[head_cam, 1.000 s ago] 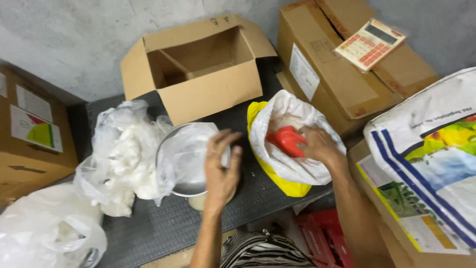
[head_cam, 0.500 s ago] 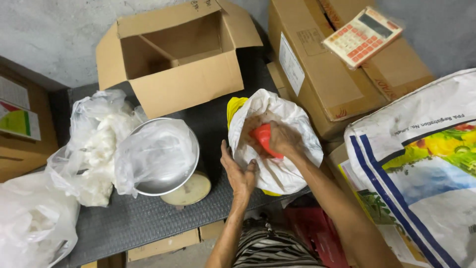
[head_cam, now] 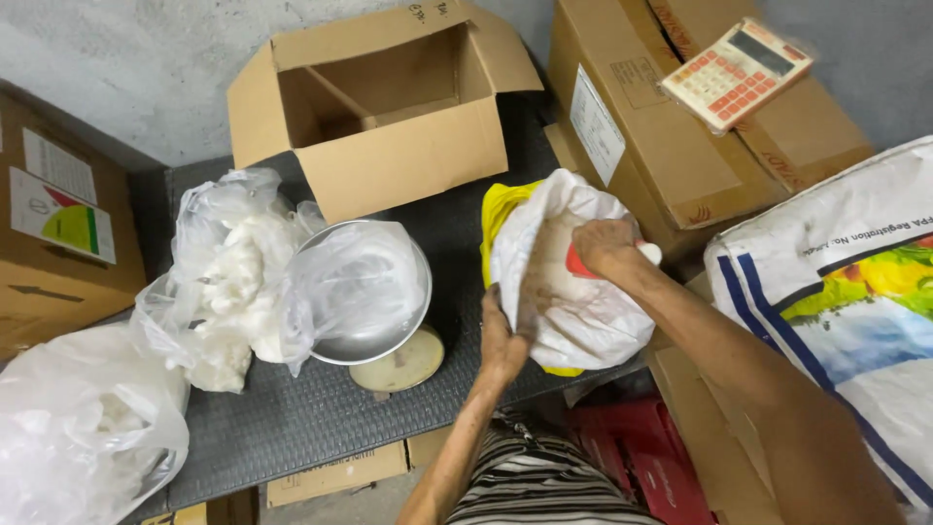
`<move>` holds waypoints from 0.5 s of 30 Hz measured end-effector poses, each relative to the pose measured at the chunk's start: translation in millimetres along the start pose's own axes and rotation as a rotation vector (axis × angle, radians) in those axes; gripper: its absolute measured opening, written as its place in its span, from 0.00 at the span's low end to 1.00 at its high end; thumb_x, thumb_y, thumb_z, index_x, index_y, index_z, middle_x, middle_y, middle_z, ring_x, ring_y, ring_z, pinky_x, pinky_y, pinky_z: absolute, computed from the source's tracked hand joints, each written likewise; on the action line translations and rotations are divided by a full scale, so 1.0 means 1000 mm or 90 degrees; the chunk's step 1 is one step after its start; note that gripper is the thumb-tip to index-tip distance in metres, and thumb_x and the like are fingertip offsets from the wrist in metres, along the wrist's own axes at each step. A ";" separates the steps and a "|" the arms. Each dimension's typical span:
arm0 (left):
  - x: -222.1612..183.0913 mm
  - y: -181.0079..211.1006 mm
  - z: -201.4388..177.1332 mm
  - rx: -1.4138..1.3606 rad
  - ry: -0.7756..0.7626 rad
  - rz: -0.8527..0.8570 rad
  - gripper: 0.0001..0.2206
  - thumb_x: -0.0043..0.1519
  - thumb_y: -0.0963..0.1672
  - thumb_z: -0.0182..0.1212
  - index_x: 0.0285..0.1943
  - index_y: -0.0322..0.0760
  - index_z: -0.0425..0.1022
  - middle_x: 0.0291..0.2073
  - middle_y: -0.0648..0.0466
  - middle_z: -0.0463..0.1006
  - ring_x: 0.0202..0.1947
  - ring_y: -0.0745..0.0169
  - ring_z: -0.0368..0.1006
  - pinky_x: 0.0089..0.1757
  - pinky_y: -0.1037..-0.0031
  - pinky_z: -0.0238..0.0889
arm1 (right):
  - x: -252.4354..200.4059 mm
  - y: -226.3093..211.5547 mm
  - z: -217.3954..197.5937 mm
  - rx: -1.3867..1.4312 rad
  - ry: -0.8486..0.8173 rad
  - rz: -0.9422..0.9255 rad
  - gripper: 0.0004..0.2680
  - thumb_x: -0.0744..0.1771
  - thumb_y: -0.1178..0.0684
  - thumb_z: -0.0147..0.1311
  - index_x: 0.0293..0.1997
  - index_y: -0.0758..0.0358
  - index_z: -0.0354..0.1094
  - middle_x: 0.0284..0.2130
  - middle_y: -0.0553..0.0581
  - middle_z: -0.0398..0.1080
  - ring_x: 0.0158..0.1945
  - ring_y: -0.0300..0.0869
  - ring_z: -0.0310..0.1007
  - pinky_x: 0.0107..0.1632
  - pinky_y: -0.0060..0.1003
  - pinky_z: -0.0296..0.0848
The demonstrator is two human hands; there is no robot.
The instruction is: Weighing and portioning white powder into small plastic bags using a scoop and a weighing scale.
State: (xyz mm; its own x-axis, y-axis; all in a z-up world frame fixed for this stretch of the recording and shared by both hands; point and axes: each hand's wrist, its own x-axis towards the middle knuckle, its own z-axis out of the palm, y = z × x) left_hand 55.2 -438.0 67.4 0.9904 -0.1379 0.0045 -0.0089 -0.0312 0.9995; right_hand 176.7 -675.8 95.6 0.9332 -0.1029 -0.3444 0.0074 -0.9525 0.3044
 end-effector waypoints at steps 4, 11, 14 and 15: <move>-0.021 0.058 -0.005 0.012 -0.035 -0.037 0.35 0.55 0.37 0.58 0.75 0.28 0.49 0.62 0.36 0.69 0.61 0.45 0.68 0.60 0.65 0.60 | -0.014 0.000 -0.010 -0.016 0.007 -0.005 0.10 0.69 0.53 0.48 0.47 0.53 0.79 0.48 0.55 0.79 0.52 0.51 0.78 0.53 0.63 0.66; -0.038 0.048 -0.004 0.040 -0.055 0.074 0.39 0.52 0.36 0.61 0.75 0.25 0.48 0.62 0.34 0.67 0.62 0.42 0.66 0.60 0.63 0.58 | -0.050 0.007 -0.030 -0.124 -0.094 -0.082 0.08 0.67 0.53 0.52 0.46 0.50 0.79 0.47 0.50 0.78 0.52 0.49 0.78 0.50 0.58 0.72; -0.039 0.052 -0.005 0.015 -0.053 0.006 0.39 0.52 0.37 0.60 0.76 0.27 0.48 0.60 0.37 0.69 0.58 0.45 0.70 0.58 0.65 0.62 | -0.058 0.011 -0.032 -0.115 -0.132 -0.142 0.08 0.65 0.56 0.53 0.44 0.51 0.79 0.46 0.52 0.78 0.51 0.48 0.79 0.48 0.52 0.75; -0.038 0.052 -0.005 0.007 -0.051 -0.020 0.39 0.52 0.37 0.60 0.76 0.28 0.48 0.59 0.38 0.70 0.57 0.46 0.71 0.57 0.66 0.63 | -0.060 0.013 -0.031 -0.092 -0.132 -0.170 0.08 0.64 0.57 0.53 0.42 0.51 0.79 0.45 0.53 0.78 0.50 0.48 0.79 0.47 0.48 0.77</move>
State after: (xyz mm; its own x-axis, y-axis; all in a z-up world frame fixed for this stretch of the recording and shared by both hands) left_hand 17.6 -429.5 119.1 0.9761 -0.2152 -0.0304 0.0205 -0.0481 0.9986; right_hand 132.3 -673.4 148.0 0.7988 0.0741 -0.5970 0.3056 -0.9048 0.2966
